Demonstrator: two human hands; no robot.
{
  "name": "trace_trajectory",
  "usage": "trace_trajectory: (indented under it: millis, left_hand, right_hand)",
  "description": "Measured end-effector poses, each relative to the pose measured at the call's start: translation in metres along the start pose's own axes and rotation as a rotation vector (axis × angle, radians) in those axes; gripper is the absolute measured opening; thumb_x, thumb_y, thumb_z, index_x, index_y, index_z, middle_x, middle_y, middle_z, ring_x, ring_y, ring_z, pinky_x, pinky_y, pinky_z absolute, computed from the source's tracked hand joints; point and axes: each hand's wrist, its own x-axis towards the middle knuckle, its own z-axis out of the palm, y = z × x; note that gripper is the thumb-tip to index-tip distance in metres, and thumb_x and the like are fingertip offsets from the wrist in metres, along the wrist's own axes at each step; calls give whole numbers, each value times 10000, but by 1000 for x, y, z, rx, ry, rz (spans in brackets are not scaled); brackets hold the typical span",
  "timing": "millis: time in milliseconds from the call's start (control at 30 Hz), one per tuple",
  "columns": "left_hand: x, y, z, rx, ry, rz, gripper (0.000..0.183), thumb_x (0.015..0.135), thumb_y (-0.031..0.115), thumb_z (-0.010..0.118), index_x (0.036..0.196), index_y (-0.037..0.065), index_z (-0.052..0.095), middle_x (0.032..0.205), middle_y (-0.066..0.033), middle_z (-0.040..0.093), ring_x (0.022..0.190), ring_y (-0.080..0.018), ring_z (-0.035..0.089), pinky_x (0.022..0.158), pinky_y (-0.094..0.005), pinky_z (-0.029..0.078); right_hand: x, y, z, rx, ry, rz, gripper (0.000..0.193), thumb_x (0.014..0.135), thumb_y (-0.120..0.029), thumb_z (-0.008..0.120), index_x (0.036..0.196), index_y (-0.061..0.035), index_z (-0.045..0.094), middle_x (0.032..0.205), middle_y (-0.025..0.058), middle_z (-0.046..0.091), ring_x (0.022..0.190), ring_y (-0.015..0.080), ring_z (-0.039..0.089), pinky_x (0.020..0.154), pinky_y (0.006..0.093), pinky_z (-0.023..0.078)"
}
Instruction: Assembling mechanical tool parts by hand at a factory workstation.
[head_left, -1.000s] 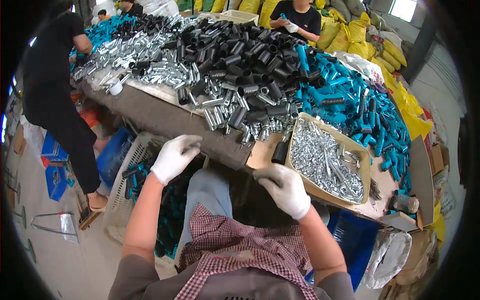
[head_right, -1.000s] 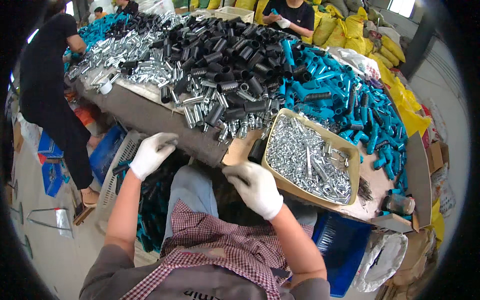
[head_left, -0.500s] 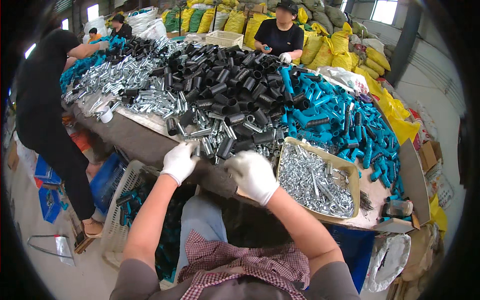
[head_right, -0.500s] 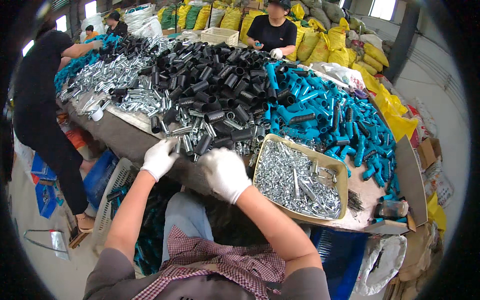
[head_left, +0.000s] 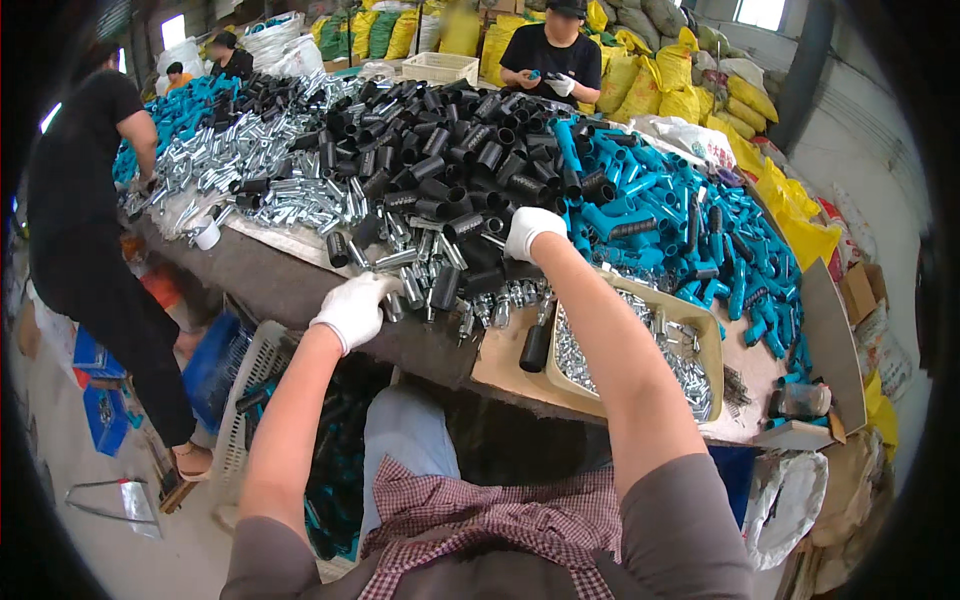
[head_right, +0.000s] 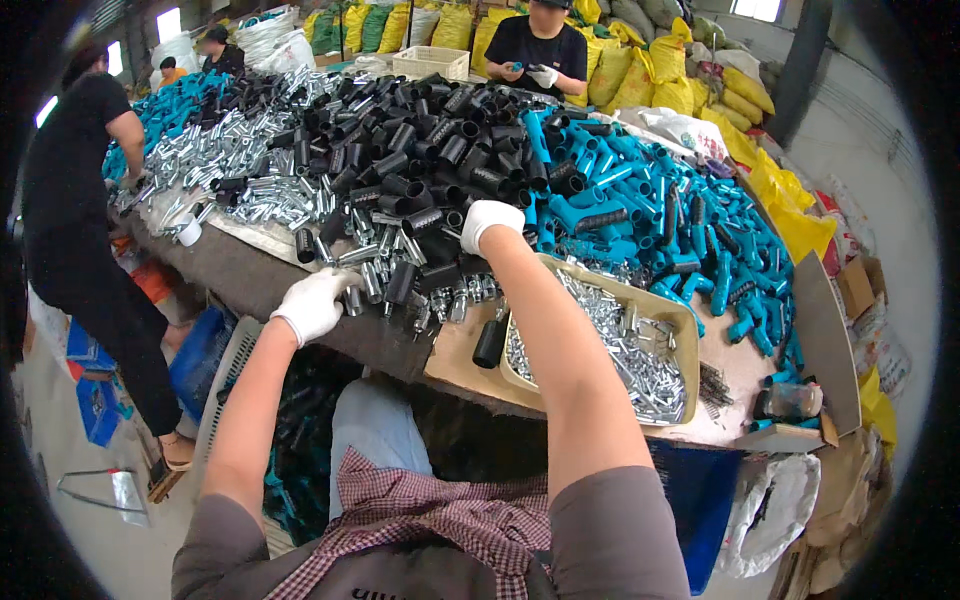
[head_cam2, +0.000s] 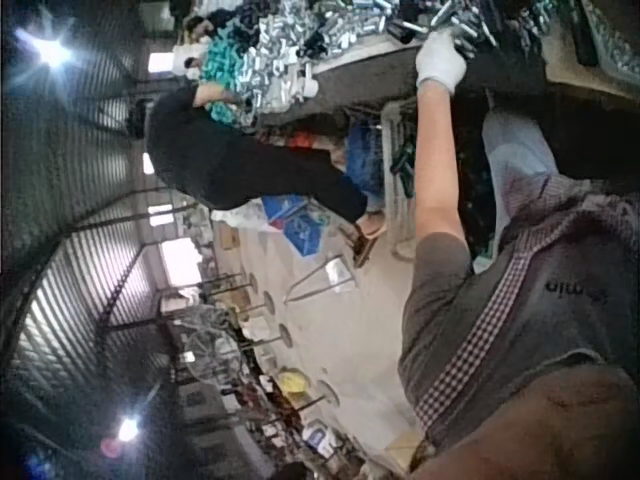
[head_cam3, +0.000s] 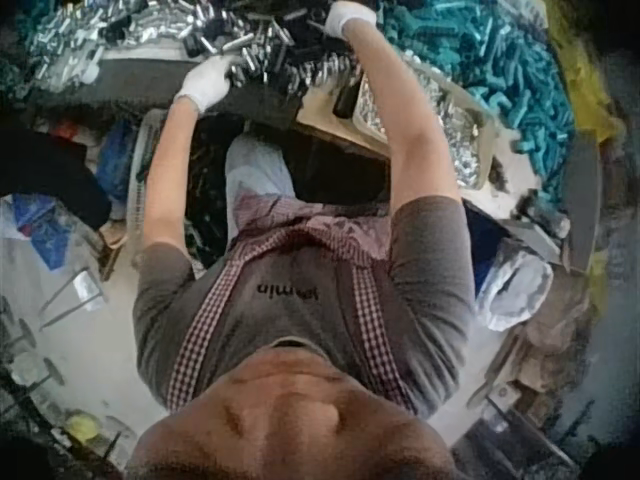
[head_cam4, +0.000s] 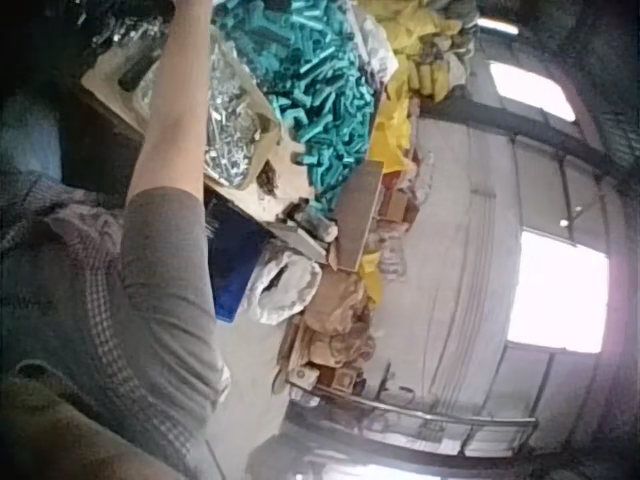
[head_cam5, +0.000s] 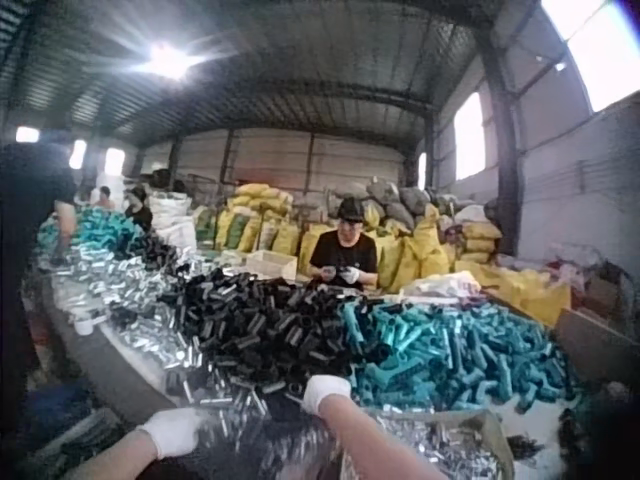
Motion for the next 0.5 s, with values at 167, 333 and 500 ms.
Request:
trace_trajectory:
  millis: [167,333,500]
  left_hand:
    - [6,3,-9,304,97,78,259,749,182,768,991,112,710,1132,-166,601,1057,-338,573,913,-426,508]
    - [-19,5,-19,96,93,-53,297,750,238,774,964,64,665,1035,-169,654,994,-357,621,870,-450,514]
    - [-69,23,10,-641,170,-164,256,854,183,655,1043,12,646,854,-117,684,788,-224,665,751,-359,524]
  right_hand:
    - [-17,37,6,-90,407,-149,230,805,-184,633,985,-86,740,954,165,730,920,355,707,838,444,563]
    - [-67,68,-16,177,590,-86,202,863,-259,677,952,-78,687,887,170,709,880,374,688,768,472,537]
    - [-175,56,1,523,541,-303,206,851,-239,716,994,-91,709,892,168,707,837,354,689,734,412,544]
